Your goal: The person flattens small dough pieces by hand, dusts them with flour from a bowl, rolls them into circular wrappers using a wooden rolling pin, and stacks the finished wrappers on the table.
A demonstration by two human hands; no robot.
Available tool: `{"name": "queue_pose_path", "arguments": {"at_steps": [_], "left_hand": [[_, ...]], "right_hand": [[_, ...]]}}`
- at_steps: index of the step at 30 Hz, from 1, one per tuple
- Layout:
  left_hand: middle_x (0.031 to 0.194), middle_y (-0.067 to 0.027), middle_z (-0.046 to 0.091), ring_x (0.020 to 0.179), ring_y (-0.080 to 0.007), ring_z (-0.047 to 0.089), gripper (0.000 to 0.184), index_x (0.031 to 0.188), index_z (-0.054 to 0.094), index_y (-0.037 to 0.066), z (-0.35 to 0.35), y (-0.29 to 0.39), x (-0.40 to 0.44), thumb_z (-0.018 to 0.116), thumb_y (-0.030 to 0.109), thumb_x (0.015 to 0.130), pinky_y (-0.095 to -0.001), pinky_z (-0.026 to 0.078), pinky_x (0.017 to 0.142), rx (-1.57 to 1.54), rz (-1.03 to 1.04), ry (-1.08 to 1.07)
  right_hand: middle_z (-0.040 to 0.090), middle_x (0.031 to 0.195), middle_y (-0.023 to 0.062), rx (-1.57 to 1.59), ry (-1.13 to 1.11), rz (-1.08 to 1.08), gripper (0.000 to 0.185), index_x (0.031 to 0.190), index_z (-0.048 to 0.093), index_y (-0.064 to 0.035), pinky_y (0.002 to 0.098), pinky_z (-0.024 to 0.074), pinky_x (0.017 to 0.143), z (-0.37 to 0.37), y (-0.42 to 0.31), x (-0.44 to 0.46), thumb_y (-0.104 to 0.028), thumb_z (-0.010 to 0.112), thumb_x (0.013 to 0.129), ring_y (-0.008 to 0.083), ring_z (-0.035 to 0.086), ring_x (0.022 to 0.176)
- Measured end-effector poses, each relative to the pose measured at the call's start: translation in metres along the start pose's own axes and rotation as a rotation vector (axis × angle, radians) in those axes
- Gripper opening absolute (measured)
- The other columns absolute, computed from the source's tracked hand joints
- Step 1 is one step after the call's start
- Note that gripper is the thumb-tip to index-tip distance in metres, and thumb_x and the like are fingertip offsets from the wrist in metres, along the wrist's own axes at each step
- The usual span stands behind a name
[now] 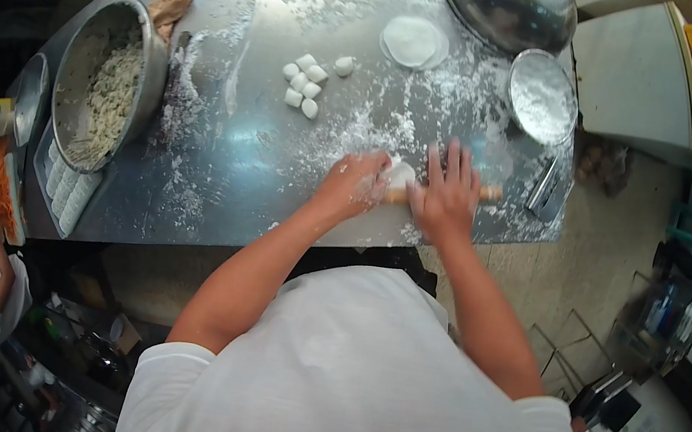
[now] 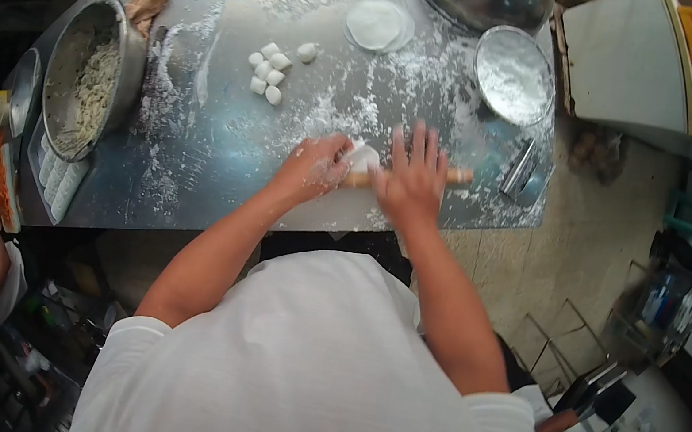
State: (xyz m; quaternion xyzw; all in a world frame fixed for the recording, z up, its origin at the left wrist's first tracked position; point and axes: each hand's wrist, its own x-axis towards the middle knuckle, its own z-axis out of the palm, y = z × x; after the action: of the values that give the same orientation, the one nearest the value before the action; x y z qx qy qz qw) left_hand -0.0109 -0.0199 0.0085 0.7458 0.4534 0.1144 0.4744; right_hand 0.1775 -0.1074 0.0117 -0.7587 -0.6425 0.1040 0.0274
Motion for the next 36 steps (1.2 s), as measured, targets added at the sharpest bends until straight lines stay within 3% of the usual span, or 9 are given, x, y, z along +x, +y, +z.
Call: {"name": "queue_pose_path", "arguments": {"at_steps": [6, 11, 13, 15, 21, 25, 30, 35, 36], "left_hand": [[0.093, -0.0229, 0.07, 0.089, -0.0426, 0.067, 0.021, 0.106, 0.069, 0.004, -0.01, 0.0, 0.033, 0.066, 0.022, 0.094, -0.0489, 0.052, 0.081, 0.137, 0.235, 0.154], [0.093, -0.0216, 0.071, 0.088, -0.0408, 0.068, 0.021, 0.103, 0.067, 0.003, -0.009, -0.009, 0.022, 0.066, 0.021, 0.093, -0.0476, 0.053, 0.08, 0.288, 0.273, 0.075], [0.089, -0.0198, 0.071, 0.084, -0.0381, 0.07, 0.02, 0.101, 0.066, 0.002, -0.009, -0.001, 0.003, 0.066, 0.02, 0.092, -0.0462, 0.054, 0.077, -0.046, -0.113, -0.074], [0.083, -0.0184, 0.07, 0.08, -0.0358, 0.07, 0.02, 0.102, 0.066, 0.002, -0.004, -0.003, -0.011, 0.065, 0.02, 0.092, -0.045, 0.054, 0.075, -0.148, -0.131, -0.081], [0.092, -0.0186, 0.072, 0.086, -0.039, 0.069, 0.023, 0.109, 0.068, 0.003, -0.007, -0.002, 0.02, 0.066, 0.019, 0.092, -0.0461, 0.053, 0.078, 0.118, 0.062, 0.097], [0.095, -0.0203, 0.071, 0.096, -0.0387, 0.067, 0.021, 0.101, 0.07, 0.004, -0.008, -0.004, 0.029, 0.067, 0.022, 0.092, -0.0486, 0.051, 0.085, 0.168, 0.261, 0.093], [0.09, -0.019, 0.071, 0.083, -0.0371, 0.068, 0.021, 0.103, 0.069, 0.002, -0.013, 0.002, -0.005, 0.066, 0.019, 0.092, -0.0441, 0.053, 0.077, -0.075, -0.112, -0.05], [0.09, -0.0194, 0.072, 0.083, -0.0363, 0.069, 0.025, 0.107, 0.069, 0.001, -0.02, 0.015, -0.006, 0.066, 0.021, 0.092, -0.0443, 0.053, 0.077, -0.114, -0.265, -0.196], [0.093, -0.0199, 0.073, 0.085, -0.0367, 0.07, 0.025, 0.109, 0.069, 0.001, -0.016, 0.011, 0.003, 0.067, 0.021, 0.092, -0.0445, 0.053, 0.078, -0.009, -0.116, -0.062]], "right_hand": [[0.033, 0.165, 0.0203, 0.024, 0.249, 0.009, 0.077, 0.156, 0.042, -0.0097, 0.059, 0.0152, 0.124, 0.003, -0.006, 0.091, -0.055, 0.058, 0.096, 0.0401, 0.029, 0.153], [0.037, 0.163, 0.0195, 0.037, 0.051, -0.047, 0.073, 0.151, 0.051, -0.0081, 0.0591, 0.017, 0.124, 0.017, 0.012, -0.019, -0.05, 0.063, 0.093, 0.039, 0.031, 0.152], [0.037, 0.163, 0.0196, 0.063, 0.072, -0.081, 0.072, 0.15, 0.052, -0.0083, 0.0594, 0.0172, 0.124, 0.019, 0.021, -0.051, -0.05, 0.063, 0.093, 0.0388, 0.031, 0.152], [0.038, 0.163, 0.0197, 0.097, 0.076, -0.093, 0.071, 0.149, 0.053, -0.0085, 0.0598, 0.0173, 0.123, 0.02, 0.019, -0.05, -0.05, 0.063, 0.093, 0.0386, 0.032, 0.152], [0.034, 0.164, 0.0218, 0.018, 0.178, -0.002, 0.072, 0.152, 0.05, -0.0103, 0.0596, 0.0154, 0.124, 0.008, -0.003, 0.069, -0.053, 0.059, 0.095, 0.0397, 0.03, 0.153], [0.034, 0.164, 0.0222, 0.011, 0.171, -0.01, 0.072, 0.151, 0.051, -0.0104, 0.0591, 0.0157, 0.124, 0.004, 0.0, 0.029, -0.054, 0.058, 0.095, 0.0382, 0.031, 0.153], [0.035, 0.165, 0.0192, 0.079, 0.069, -0.123, 0.07, 0.15, 0.052, -0.012, 0.0608, 0.0164, 0.123, 0.026, 0.024, -0.069, -0.053, 0.059, 0.094, 0.0374, 0.03, 0.153], [0.031, 0.166, 0.0199, 0.012, 0.054, -0.008, 0.074, 0.155, 0.046, -0.013, 0.0588, 0.013, 0.126, -0.005, -0.008, 0.041, -0.054, 0.058, 0.095, 0.0396, 0.024, 0.155], [0.031, 0.166, 0.0199, 0.018, 0.051, 0.0, 0.074, 0.155, 0.046, -0.013, 0.0588, 0.013, 0.126, 0.003, -0.008, 0.058, -0.054, 0.058, 0.095, 0.0396, 0.024, 0.155]]}}
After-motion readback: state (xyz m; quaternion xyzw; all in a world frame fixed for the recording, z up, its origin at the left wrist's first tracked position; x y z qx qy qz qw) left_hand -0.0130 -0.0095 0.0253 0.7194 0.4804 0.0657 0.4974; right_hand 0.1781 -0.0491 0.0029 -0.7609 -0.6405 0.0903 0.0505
